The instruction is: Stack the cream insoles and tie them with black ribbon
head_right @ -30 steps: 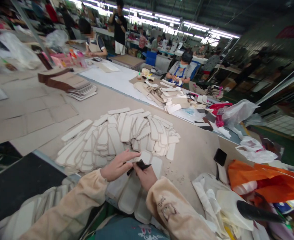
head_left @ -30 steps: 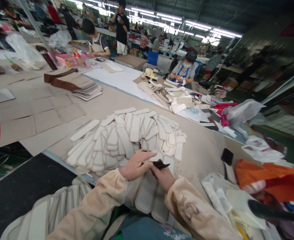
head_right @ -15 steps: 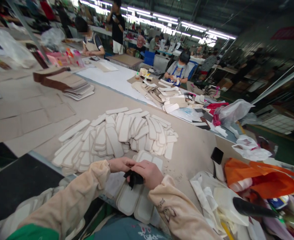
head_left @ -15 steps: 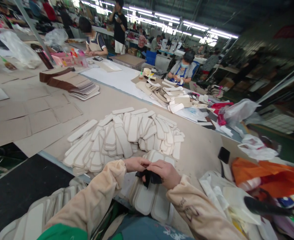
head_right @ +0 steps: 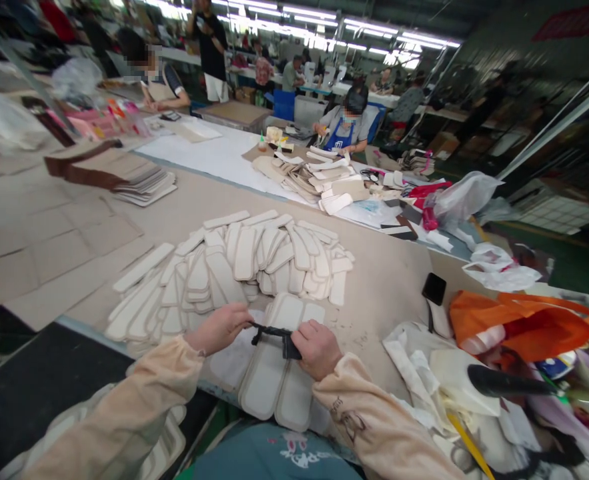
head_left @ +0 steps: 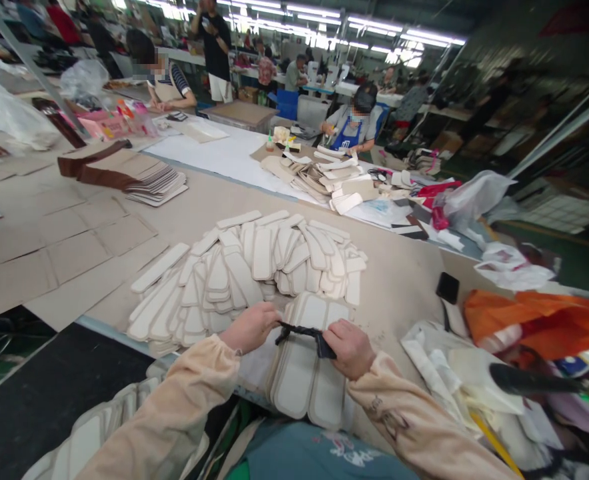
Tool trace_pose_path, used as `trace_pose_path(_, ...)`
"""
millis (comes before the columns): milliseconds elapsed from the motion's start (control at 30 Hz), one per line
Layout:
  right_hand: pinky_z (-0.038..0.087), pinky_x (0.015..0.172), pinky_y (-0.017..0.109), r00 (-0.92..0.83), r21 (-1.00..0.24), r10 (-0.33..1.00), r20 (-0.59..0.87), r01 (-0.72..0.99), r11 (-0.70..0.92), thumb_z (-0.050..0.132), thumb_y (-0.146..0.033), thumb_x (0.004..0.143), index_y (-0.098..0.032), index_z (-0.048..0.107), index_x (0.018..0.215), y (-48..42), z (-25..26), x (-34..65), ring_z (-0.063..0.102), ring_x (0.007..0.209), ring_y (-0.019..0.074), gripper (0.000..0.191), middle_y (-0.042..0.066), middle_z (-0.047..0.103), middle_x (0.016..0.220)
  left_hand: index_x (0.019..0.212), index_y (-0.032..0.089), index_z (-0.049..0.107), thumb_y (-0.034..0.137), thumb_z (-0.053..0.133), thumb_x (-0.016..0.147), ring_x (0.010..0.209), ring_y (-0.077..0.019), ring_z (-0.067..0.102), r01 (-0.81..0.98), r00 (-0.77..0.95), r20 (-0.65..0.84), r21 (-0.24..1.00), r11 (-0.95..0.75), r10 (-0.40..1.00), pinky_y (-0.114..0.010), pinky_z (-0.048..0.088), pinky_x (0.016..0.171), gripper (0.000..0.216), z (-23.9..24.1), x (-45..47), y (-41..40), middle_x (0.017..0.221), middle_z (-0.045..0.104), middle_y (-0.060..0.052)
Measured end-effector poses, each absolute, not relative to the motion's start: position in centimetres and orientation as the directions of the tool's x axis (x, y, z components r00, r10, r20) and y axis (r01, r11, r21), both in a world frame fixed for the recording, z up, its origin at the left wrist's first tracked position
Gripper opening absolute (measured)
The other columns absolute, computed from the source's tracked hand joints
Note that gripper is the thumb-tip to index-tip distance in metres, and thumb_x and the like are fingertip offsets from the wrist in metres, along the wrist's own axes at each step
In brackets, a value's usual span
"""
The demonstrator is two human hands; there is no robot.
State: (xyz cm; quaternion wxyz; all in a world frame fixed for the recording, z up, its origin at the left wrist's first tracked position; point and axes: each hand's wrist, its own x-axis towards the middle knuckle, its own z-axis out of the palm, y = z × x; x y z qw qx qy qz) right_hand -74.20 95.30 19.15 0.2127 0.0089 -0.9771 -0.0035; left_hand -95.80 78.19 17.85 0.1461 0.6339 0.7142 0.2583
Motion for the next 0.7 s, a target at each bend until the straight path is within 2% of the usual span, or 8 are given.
trace_pose_path(67, 0.031, 0.059, 0.032, -0.927, 0.005, 0.049, 0.373, 0.055, 0.998, 0.049, -0.017, 0.083, -0.017, 0.055, 0.063, 95.6, 18.3, -72.4, 0.042, 0.067, 0.0176, 0.021, 0.006, 0.052, 0.067, 0.087, 0.015, 0.067, 0.021, 0.038, 0.09, 0.084, -0.0227, 0.053, 0.824, -0.236, 0.063, 0.542, 0.166, 0.97, -0.033, 0.04, 0.076, 0.029, 16.5, -96.6, 77.1, 0.083, 0.057, -0.01)
trace_pose_path(233, 0.033, 0.062, 0.03, -0.941, -0.12, 0.177, 0.29, 0.148, 0.982, 0.046, -0.023, 0.09, -0.017, 0.056, 0.066, 95.5, 15.4, -68.8, 0.046, 0.068, 0.0162, 0.026, 0.005, 0.053, 0.068, 0.081, 0.017, 0.067, 0.016, 0.046, 0.083, 0.084, -0.0233, 0.049, 0.598, -0.442, 0.016, 0.75, 0.282, 0.897, -0.036, 0.037, 0.08, 0.021, 13.3, -97.2, 75.5, 0.081, 0.055, -0.009)
trace_pose_path(333, 0.035, 0.063, 0.029, -0.91, -0.291, 0.32, 0.263, 0.242, 0.926, 0.041, -0.028, 0.093, -0.016, 0.058, 0.068, 95.0, 14.6, -68.3, 0.048, 0.07, 0.0163, 0.032, 0.006, 0.054, 0.07, 0.072, 0.018, 0.068, 0.008, 0.058, 0.07, 0.086, -0.0204, 0.046, 0.072, -0.703, -0.078, 0.981, 0.18, 0.707, -0.032, 0.035, 0.087, 0.014, 12.8, -95.7, 76.3, 0.078, 0.053, -0.005)
trace_pose_path(400, 0.039, 0.067, 0.03, -0.872, -0.483, 0.429, 0.236, 0.277, 0.83, 0.04, -0.032, 0.094, -0.016, 0.062, 0.078, 94.7, 14.6, -68.5, 0.052, 0.076, 0.0171, 0.032, 0.008, 0.058, 0.08, 0.073, 0.018, 0.068, 0.009, 0.063, 0.067, 0.086, -0.0191, 0.047, -0.268, -0.776, -0.233, 0.963, 0.027, 0.586, -0.031, 0.038, 0.085, 0.012, 12.8, -94.2, 77.5, 0.08, 0.053, -0.004)
trace_pose_path(467, 0.041, 0.07, 0.03, -0.811, -0.721, 0.558, 0.175, 0.281, 0.634, 0.042, -0.038, 0.093, -0.017, 0.064, 0.096, 94.3, 15.0, -69.0, 0.054, 0.079, 0.017, 0.03, 0.009, 0.06, 0.089, 0.083, 0.018, 0.066, 0.019, 0.061, 0.074, 0.086, -0.0189, 0.052, -0.422, -0.757, -0.322, 0.905, -0.05, 0.568, -0.032, 0.043, 0.08, 0.011, 13.0, -92.7, 79.0, 0.089, 0.057, -0.005)
trace_pose_path(567, 0.039, 0.056, 0.027, -0.728, -0.978, 0.678, -0.101, 0.197, 0.066, 0.043, -0.051, 0.09, -0.018, 0.061, 0.106, 93.5, 15.6, -70.2, 0.05, 0.059, 0.0128, 0.04, 0.004, 0.057, 0.071, 0.089, 0.017, 0.061, 0.02, 0.049, 0.083, 0.079, -0.0165, 0.059, -0.678, -0.671, -0.466, 0.701, -0.221, 0.577, -0.032, 0.049, 0.074, 0.014, 13.4, -90.9, 81.2, 0.085, 0.059, -0.006)
trace_pose_path(633, 0.03, 0.044, 0.023, -0.749, -0.935, 0.595, -0.291, 0.091, -0.343, 0.043, -0.059, 0.087, -0.017, 0.062, 0.092, 93.1, 15.9, -71.0, 0.04, 0.046, 0.0085, 0.046, -0.001, 0.049, 0.058, 0.085, 0.015, 0.059, 0.013, 0.041, 0.086, 0.062, -0.0112, 0.057, -0.772, -0.62, -0.546, 0.552, -0.315, 0.564, -0.027, 0.05, 0.066, 0.018, 13.5, -90.4, 82.5, 0.07, 0.055, -0.003)
trace_pose_path(700, 0.019, 0.038, 0.02, -0.808, -0.793, 0.457, -0.372, 0.022, -0.609, 0.05, -0.062, 0.082, -0.017, 0.057, 0.075, 93.0, 16.2, -71.6, 0.029, 0.04, 0.0041, 0.046, -0.003, 0.046, 0.056, 0.081, 0.014, 0.056, 0.009, 0.033, 0.088, 0.045, -0.0058, 0.045, -0.808, -0.589, -0.602, 0.458, -0.372, 0.539, -0.02, 0.044, 0.053, 0.024, 13.5, -90.5, 83.6, 0.057, 0.045, 0.002)
